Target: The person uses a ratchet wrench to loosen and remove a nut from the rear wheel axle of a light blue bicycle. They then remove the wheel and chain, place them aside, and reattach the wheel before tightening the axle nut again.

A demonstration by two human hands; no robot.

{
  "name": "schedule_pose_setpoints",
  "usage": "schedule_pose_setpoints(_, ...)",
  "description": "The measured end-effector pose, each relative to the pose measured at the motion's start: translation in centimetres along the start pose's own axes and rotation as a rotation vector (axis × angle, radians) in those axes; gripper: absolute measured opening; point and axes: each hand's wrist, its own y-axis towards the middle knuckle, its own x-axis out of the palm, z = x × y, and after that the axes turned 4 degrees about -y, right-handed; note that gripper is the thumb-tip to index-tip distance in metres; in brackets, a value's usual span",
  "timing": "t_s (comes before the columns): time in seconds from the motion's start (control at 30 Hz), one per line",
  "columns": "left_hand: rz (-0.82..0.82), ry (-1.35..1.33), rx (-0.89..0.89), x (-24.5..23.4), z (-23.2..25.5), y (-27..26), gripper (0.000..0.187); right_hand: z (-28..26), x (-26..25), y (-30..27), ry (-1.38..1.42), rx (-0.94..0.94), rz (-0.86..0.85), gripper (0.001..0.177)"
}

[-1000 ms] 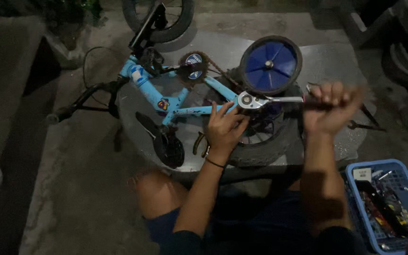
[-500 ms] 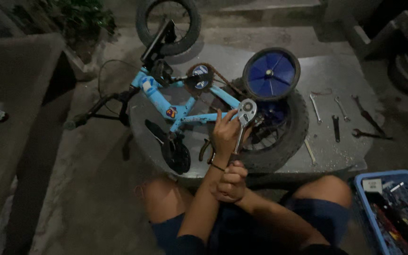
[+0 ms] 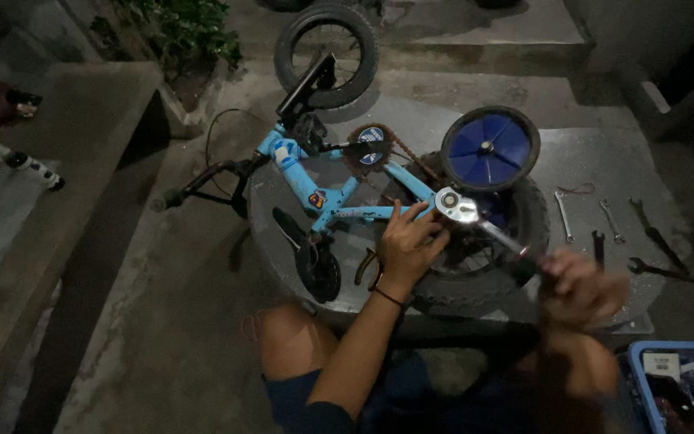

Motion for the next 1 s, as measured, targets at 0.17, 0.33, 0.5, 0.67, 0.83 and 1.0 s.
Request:
schedule_pose_setpoints(0.17,0.027,0.004,0.01,0.2,0.0,-0.2,0.014,8.7,-0.9,5.6,0.707,0.638,0.269,0.053)
schedule_pose_setpoints(0.33,0.025,0.036,0.03,0.3,-0.2,-0.2,0.015,12.6,3.0,11.4,0.826,0.878,0.261,0.03)
schedule_pose_setpoints(0.5,0.051,0.018,0.032,0.5,-0.3,-0.2,0.016,10.7,3.4,9.9,1.043,0.857,0.359,0.038)
schedule_pose_setpoints(0.67,0.039,0.035,0.02,0.5,-0.2,-0.4,0.014,7.7,2.0,8.2,1.145,0.831,0.404,0.039)
schedule_pose_setpoints(0.83,0.039,0.019,0.018,0.5,-0.1,-0.3,0.013,1.4,2.2,5.2,0.972,0.6,0.477,0.041)
schedule_pose_setpoints(1.0,0.041,0.011,0.018,0.5,-0.3,-0.4,0.015,-6.4,5.6,-0.3,0.616,0.304,0.442,0.02)
